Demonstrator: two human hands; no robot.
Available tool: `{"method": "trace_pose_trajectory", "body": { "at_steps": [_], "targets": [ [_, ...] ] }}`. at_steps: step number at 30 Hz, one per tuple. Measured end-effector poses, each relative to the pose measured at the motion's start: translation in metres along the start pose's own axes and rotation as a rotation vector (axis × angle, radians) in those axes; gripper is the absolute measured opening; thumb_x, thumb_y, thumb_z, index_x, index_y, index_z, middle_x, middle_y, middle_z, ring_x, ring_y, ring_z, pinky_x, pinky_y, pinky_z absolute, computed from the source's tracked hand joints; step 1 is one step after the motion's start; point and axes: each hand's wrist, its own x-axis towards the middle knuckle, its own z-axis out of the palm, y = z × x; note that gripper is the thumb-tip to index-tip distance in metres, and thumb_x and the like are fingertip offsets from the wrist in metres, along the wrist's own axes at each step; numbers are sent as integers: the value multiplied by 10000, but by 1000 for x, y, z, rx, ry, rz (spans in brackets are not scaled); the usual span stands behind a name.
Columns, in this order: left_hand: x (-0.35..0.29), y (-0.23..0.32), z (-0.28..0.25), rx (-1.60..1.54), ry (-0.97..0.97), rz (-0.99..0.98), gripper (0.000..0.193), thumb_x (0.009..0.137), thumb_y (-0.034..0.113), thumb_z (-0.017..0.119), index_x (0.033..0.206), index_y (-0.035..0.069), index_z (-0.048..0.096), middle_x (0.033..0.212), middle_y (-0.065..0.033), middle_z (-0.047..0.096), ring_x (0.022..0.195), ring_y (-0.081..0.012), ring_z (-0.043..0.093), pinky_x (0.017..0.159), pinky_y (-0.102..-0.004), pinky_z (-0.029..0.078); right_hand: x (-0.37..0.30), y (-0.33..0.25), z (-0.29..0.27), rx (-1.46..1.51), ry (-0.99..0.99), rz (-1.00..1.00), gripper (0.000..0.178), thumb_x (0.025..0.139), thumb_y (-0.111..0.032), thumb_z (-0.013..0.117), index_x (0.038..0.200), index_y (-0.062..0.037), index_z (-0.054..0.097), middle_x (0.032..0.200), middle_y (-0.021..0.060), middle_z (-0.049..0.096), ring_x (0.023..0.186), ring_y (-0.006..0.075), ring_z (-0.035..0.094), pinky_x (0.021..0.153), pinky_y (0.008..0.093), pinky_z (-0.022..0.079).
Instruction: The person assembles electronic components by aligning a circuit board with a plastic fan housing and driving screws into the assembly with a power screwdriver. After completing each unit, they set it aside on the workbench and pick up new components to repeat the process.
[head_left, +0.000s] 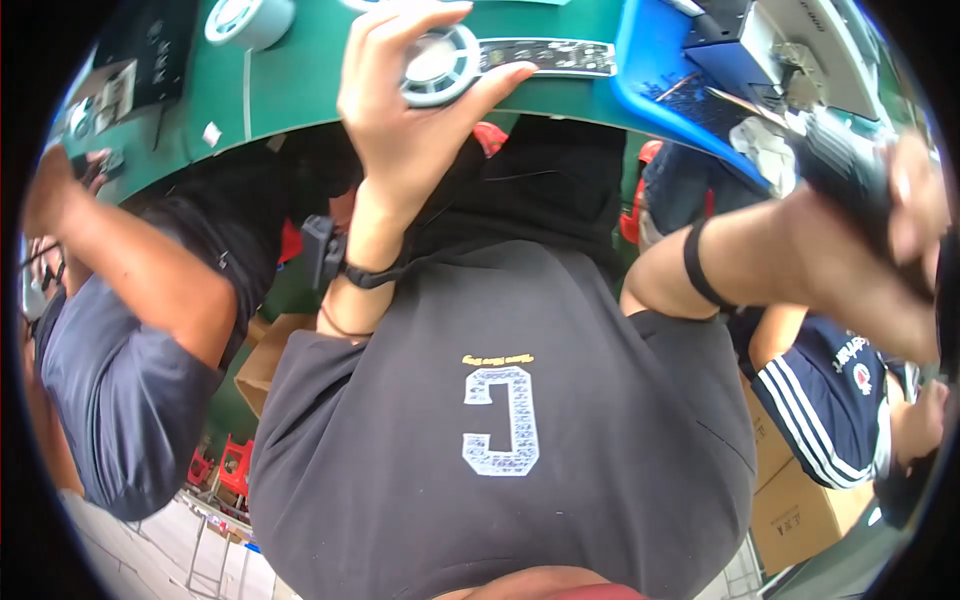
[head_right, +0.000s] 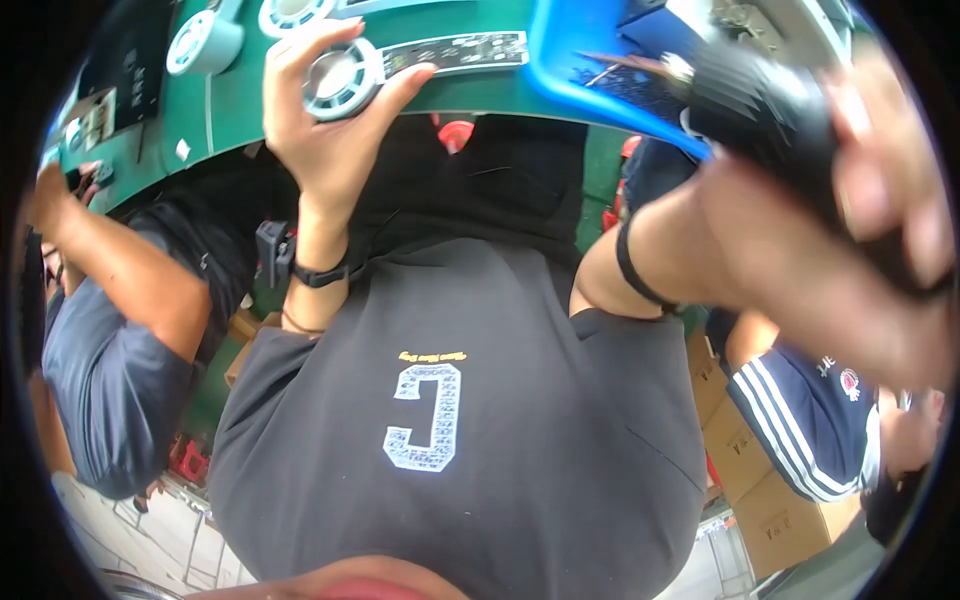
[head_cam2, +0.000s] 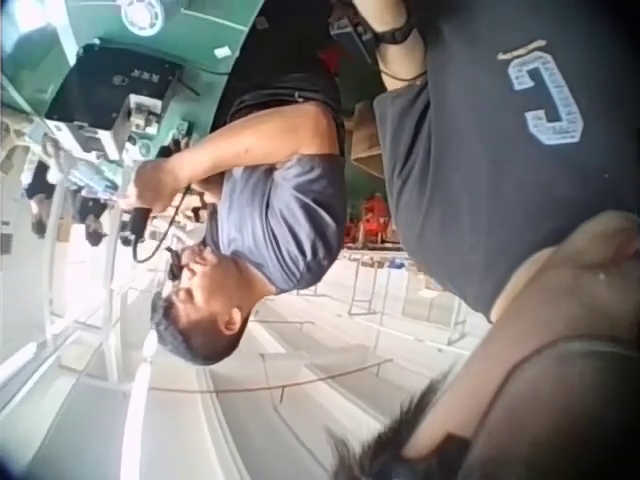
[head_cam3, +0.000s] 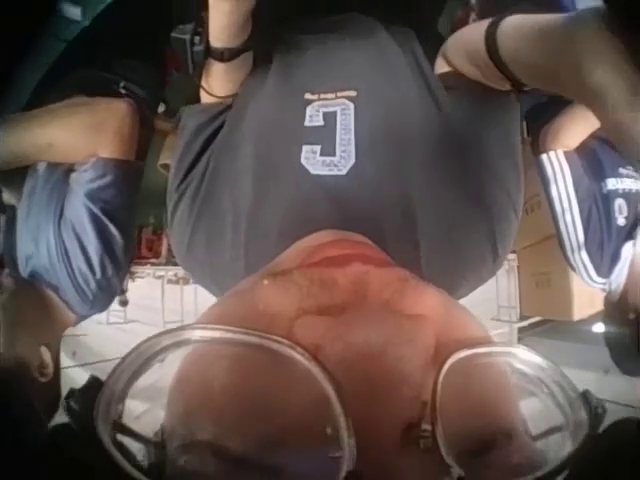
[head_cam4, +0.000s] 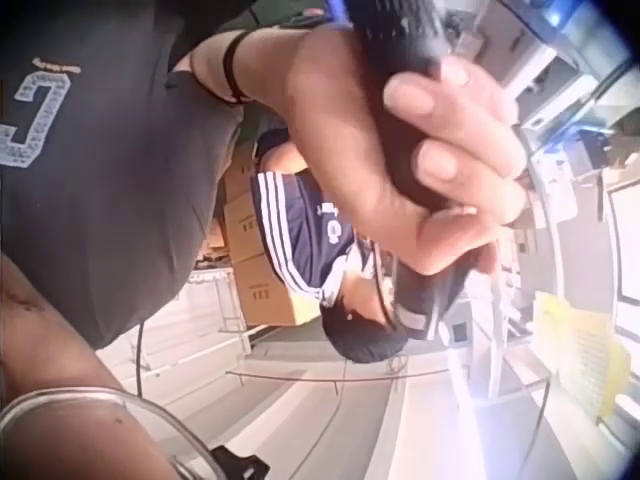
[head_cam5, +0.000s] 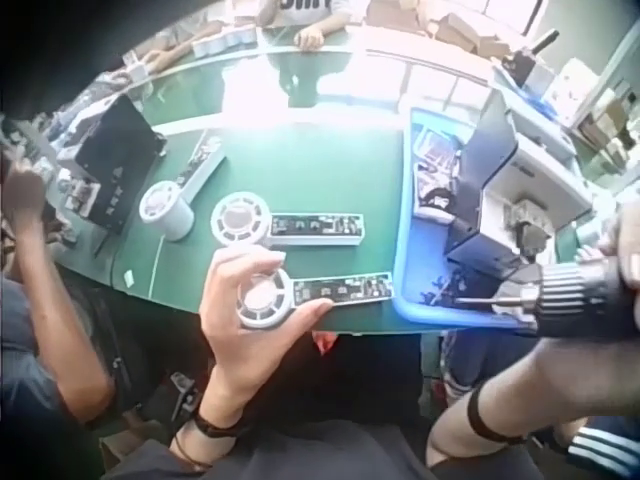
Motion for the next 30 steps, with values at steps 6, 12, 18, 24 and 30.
{"method": "trace_pose_trajectory", "body": {
  "at_steps": [6, 12, 18, 24, 30],
  "targets": [
    [25, 44, -30, 866, -587, -171, 665, 683, 83, 970, 1232, -36, 612, 1135, -139, 696, 1083, -288, 679, 952, -389, 552, 10, -48, -65, -659, 189, -283, 206, 858, -264, 545, 719, -148, 447, 662, -16, 462, 499, 145, 411, 575, 306, 361],
    [27, 41, -49, 779, -574, -187, 631, 739, 85, 940, 1237, -55, 579, 1180, -223, 659, 1077, -343, 692, 982, -434, 551, 19, -26, -71, -677, 59, -27, 243, 873, -280, 535, 696, -145, 438, 621, 3, 449, 476, 158, 450, 562, 316, 424],
    [26, 40, -59, 763, -575, -240, 619, 779, 97, 915, 1258, -56, 554, 1165, -239, 653, 1065, -341, 697, 979, -436, 554, 19, 9, -69, -707, 35, 35, 318, 894, -304, 514, 642, -137, 413, 564, 26, 450, 433, 191, 478, 514, 344, 465],
    [26, 38, -57, 799, -616, -219, 614, 797, 101, 901, 1265, -51, 534, 1140, -237, 653, 1048, -338, 698, 972, -438, 555, 18, 0, -81, -703, -6, 24, 278, 900, -293, 508, 686, -135, 428, 575, 21, 451, 427, 186, 469, 500, 344, 453],
    [16, 48, -44, 807, -611, -186, 553, 840, 119, 874, 1257, -54, 554, 1110, -223, 657, 1026, -337, 703, 963, -447, 570, 18, 0, -84, -675, -39, 79, 228, 905, -279, 507, 741, -133, 445, 597, 15, 457, 431, 175, 462, 500, 345, 445]
  ]
}}
